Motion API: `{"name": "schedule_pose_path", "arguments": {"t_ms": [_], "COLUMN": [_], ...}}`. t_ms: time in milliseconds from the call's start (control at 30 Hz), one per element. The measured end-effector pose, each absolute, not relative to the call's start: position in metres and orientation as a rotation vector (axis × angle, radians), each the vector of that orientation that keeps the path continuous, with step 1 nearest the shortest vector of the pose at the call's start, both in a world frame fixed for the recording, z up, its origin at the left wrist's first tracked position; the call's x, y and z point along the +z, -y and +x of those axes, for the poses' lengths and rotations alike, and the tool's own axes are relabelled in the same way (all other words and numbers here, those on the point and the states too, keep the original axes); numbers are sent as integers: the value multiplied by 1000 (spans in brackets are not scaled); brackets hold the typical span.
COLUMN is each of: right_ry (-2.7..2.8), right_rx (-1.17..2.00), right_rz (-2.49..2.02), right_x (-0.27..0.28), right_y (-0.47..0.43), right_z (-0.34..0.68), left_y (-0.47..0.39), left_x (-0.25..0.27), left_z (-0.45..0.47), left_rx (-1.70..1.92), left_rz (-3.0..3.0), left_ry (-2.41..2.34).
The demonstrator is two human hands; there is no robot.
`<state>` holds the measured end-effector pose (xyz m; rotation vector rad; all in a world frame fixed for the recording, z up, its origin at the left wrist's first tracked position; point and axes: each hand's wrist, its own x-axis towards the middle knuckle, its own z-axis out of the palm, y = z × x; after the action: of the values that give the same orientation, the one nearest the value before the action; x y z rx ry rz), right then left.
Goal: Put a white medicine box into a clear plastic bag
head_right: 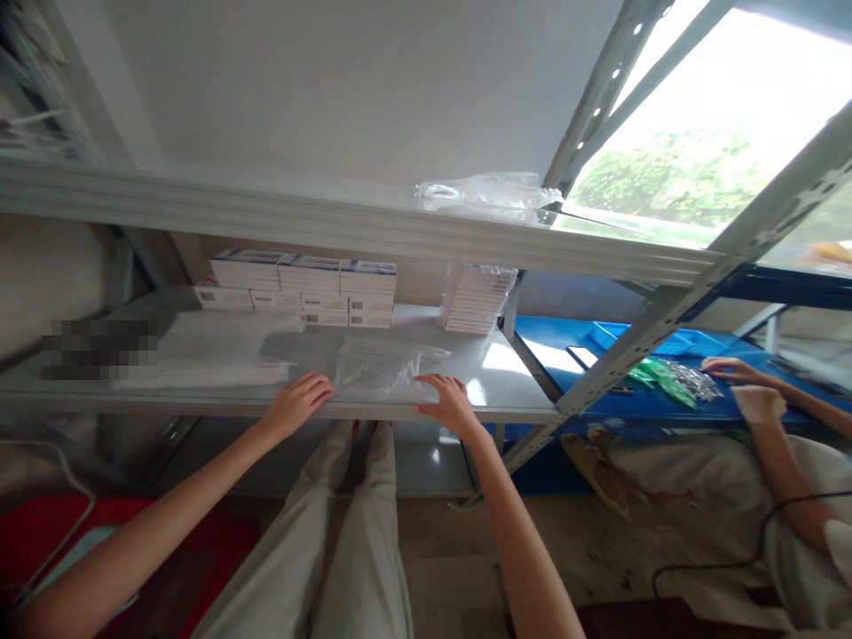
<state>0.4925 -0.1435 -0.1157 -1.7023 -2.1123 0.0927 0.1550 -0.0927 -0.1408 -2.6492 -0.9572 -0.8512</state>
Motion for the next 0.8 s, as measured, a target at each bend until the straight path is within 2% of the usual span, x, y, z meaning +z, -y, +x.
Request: {"name": "schedule_pose_path", "arguments": {"t_ms": [200,433,800], "right_ry": [1899,1872,1951], "right_rx": [245,334,406], "right_rz": [-1710,-1616,-1626], "right_x": [-118,-123,-125], "right_y": [130,122,123], "right_z": [482,495,494], "left_y": [84,81,83], "left_x": [-131,-119,-125], "left_z": [150,140,141], "left_rx": [-1060,-1045,-564], "left_rz": [-2606,-2525,-2571], "left_ry": [941,890,540]}}
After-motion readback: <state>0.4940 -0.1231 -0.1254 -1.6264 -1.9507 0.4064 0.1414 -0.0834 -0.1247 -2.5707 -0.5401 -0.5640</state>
